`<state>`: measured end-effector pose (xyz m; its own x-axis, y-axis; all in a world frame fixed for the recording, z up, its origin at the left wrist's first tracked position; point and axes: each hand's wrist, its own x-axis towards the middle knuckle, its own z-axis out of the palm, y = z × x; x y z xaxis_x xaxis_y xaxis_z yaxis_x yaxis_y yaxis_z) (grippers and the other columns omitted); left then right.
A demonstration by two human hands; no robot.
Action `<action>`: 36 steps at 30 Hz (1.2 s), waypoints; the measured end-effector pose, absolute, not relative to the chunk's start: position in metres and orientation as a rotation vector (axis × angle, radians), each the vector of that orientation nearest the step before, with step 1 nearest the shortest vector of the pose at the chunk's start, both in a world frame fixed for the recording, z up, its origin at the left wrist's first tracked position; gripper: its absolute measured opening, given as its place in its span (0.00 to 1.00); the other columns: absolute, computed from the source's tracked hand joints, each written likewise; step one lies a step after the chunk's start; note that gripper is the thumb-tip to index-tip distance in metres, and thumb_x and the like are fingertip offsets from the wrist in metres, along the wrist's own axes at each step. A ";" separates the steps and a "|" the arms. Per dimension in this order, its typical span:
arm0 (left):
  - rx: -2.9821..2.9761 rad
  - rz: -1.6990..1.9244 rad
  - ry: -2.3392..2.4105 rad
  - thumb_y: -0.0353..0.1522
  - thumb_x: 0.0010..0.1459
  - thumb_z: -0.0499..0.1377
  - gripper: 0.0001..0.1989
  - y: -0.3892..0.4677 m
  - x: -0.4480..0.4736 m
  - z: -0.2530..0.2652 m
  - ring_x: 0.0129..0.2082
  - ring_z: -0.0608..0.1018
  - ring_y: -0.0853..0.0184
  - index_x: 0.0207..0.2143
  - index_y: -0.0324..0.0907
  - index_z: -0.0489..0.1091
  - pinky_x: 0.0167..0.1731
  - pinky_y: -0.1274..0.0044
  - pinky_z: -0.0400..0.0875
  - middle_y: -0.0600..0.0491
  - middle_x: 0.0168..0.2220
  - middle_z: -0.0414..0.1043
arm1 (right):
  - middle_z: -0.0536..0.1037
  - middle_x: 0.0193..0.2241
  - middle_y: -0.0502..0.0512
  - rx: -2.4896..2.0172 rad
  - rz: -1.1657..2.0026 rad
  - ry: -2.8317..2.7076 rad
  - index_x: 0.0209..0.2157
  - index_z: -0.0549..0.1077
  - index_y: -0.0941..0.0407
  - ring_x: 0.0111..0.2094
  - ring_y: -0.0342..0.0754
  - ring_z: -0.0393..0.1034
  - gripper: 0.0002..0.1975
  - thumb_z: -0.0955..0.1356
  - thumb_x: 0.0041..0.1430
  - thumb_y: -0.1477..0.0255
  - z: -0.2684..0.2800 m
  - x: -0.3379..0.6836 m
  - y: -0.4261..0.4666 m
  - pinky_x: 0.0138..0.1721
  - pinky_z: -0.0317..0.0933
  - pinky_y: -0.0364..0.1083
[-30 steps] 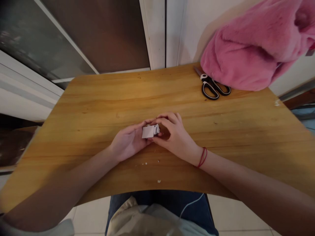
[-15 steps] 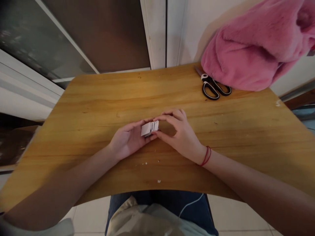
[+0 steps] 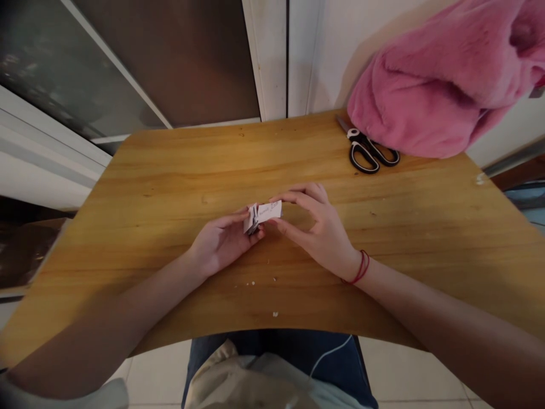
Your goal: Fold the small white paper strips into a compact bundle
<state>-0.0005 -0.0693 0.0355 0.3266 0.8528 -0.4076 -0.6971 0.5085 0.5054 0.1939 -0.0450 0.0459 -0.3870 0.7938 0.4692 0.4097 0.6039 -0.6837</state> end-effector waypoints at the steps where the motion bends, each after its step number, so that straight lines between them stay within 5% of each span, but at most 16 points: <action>1: 0.250 1.033 0.697 0.23 0.58 0.54 0.08 -0.069 0.000 0.036 0.30 0.77 0.68 0.36 0.34 0.73 0.35 0.76 0.74 0.49 0.35 0.76 | 0.72 0.40 0.56 -0.942 0.600 -2.009 0.43 0.74 0.51 0.46 0.54 0.68 0.11 0.70 0.57 0.69 0.046 0.194 -0.045 0.50 0.63 0.57; 13: 0.221 1.047 0.676 0.25 0.58 0.51 0.12 -0.071 0.001 0.040 0.40 0.79 0.61 0.28 0.34 0.74 0.46 0.69 0.75 0.44 0.33 0.77 | 0.72 0.39 0.55 -0.911 0.513 -2.103 0.44 0.74 0.50 0.43 0.53 0.67 0.11 0.70 0.58 0.68 0.046 0.194 -0.045 0.48 0.62 0.56; 30: 0.326 0.925 0.608 0.23 0.57 0.53 0.09 -0.075 0.002 0.038 0.35 0.78 0.68 0.37 0.36 0.72 0.43 0.73 0.72 0.49 0.35 0.76 | 0.72 0.43 0.58 -0.939 0.574 -2.207 0.47 0.72 0.53 0.49 0.55 0.63 0.14 0.70 0.58 0.68 0.038 0.189 -0.048 0.53 0.59 0.58; 36: 0.348 0.908 0.593 0.23 0.58 0.54 0.09 -0.075 0.002 0.038 0.35 0.77 0.69 0.38 0.35 0.72 0.38 0.77 0.72 0.49 0.35 0.75 | 0.70 0.47 0.60 -0.921 0.640 -2.227 0.52 0.68 0.55 0.51 0.56 0.62 0.24 0.72 0.56 0.63 0.037 0.189 -0.047 0.55 0.59 0.59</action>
